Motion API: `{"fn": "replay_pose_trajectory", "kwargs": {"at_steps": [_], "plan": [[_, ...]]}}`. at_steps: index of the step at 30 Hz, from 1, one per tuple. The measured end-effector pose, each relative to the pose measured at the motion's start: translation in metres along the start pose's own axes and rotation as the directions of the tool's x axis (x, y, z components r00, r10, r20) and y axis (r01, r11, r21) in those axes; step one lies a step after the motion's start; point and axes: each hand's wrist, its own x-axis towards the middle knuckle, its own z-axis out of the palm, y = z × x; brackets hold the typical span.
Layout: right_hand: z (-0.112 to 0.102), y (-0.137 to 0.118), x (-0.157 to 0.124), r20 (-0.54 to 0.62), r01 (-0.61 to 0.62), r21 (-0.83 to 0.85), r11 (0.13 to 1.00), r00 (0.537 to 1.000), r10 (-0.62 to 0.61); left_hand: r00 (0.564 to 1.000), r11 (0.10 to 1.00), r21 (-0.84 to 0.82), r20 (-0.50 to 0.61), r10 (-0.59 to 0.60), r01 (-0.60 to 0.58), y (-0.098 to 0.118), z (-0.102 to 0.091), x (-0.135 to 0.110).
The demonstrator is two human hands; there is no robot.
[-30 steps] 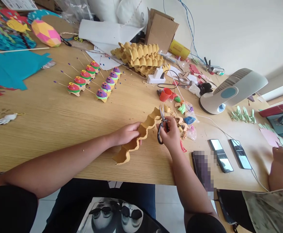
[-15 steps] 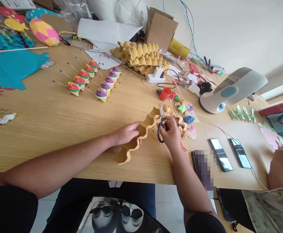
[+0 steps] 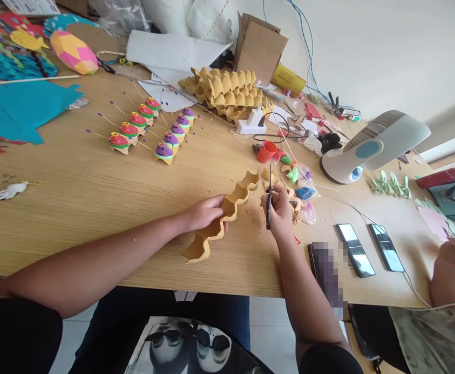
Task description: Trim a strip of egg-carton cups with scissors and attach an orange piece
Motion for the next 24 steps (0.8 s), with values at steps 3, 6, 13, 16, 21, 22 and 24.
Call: {"fn": "replay_pose_trajectory", "kwargs": {"at_steps": [3,6,13,16,21,22,24], "plan": [[0.0,-0.003,-0.001,0.035,0.006,-0.049,0.999,0.999,-0.004,1.0,1.0,-0.015,-0.005,0.0,0.0,-0.001,-0.001,0.001],[0.003,-0.004,-0.002,0.063,-0.04,-0.039,0.998,0.997,0.042,1.0,0.998,-0.065,-0.014,-0.015,0.014,0.001,-0.002,0.002],[0.007,-0.001,-0.003,0.055,0.024,-0.021,0.999,0.998,-0.023,0.996,0.974,-0.226,-0.075,-0.05,0.032,0.011,-0.002,0.0],[0.004,-0.002,-0.005,0.093,0.076,-0.025,0.997,0.993,-0.074,0.993,0.97,-0.239,-0.102,-0.066,0.04,0.018,0.0,-0.004],[0.0,-0.01,-0.012,0.276,0.332,-0.124,0.935,0.917,-0.288,0.985,0.978,-0.204,-0.161,-0.067,0.033,0.029,0.002,-0.01],[0.0,-0.012,-0.013,0.309,0.392,-0.16,0.906,0.891,-0.331,0.984,0.98,-0.196,-0.166,-0.069,0.036,0.031,0.003,-0.011],[0.0,-0.015,-0.014,0.356,0.478,-0.222,0.85,0.851,-0.386,0.982,0.981,-0.19,-0.173,-0.081,0.048,0.033,0.003,-0.012]]}}
